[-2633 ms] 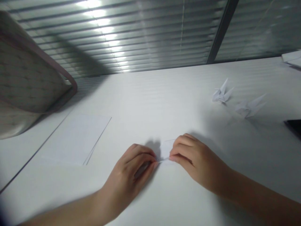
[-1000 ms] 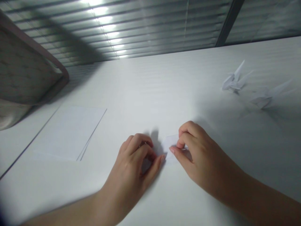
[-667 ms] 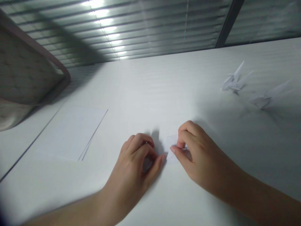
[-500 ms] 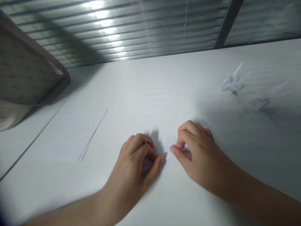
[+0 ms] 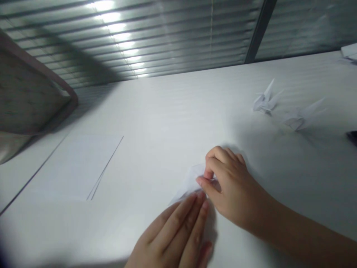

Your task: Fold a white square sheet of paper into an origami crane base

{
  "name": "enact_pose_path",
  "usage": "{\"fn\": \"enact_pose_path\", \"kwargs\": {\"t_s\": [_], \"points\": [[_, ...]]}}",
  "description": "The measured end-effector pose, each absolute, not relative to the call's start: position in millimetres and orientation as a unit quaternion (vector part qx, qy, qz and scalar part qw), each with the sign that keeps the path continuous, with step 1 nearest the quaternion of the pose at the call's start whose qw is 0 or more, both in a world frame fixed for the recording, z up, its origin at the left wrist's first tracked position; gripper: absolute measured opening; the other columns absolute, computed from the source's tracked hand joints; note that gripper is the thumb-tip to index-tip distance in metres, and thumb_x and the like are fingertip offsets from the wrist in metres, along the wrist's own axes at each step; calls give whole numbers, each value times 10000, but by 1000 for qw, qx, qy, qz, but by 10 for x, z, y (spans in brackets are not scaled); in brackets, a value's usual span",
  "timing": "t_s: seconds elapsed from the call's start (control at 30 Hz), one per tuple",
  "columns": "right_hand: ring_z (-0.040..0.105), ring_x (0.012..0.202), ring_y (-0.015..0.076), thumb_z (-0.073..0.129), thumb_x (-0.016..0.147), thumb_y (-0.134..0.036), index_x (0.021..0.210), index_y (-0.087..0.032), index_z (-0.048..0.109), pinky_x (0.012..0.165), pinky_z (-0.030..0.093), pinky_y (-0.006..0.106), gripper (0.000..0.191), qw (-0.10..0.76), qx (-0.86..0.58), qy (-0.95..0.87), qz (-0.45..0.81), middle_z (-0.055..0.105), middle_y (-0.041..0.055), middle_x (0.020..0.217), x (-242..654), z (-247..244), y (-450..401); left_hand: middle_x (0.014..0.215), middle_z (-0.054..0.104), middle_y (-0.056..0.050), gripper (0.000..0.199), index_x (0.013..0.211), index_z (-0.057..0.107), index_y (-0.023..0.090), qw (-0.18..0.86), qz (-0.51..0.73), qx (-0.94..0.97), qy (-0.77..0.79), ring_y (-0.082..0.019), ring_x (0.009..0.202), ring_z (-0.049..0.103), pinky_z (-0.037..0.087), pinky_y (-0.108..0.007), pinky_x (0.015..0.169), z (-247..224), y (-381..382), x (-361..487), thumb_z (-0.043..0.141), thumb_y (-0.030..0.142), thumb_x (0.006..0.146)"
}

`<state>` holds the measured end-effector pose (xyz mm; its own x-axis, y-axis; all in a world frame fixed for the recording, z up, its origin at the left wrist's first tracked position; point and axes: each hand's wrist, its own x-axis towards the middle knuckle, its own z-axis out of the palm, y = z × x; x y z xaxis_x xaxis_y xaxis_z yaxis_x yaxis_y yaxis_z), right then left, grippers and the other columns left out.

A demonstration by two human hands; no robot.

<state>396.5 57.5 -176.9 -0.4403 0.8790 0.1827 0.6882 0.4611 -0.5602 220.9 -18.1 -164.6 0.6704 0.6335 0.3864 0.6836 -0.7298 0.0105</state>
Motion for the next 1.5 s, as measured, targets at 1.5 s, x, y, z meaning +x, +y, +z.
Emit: {"fn": "enact_pose_path", "kwargs": {"t_s": [1.5], "points": [[531, 911, 209, 631, 806, -219, 708, -208, 523, 831, 410, 393, 146, 312, -486, -790, 204, 533, 48, 926, 4063, -1869, 578, 1231, 647, -98, 534, 1220, 577, 18, 32, -160, -902, -401, -210, 1133, 579, 378, -263, 1045, -1737, -101, 2226, 389, 422, 926]]}}
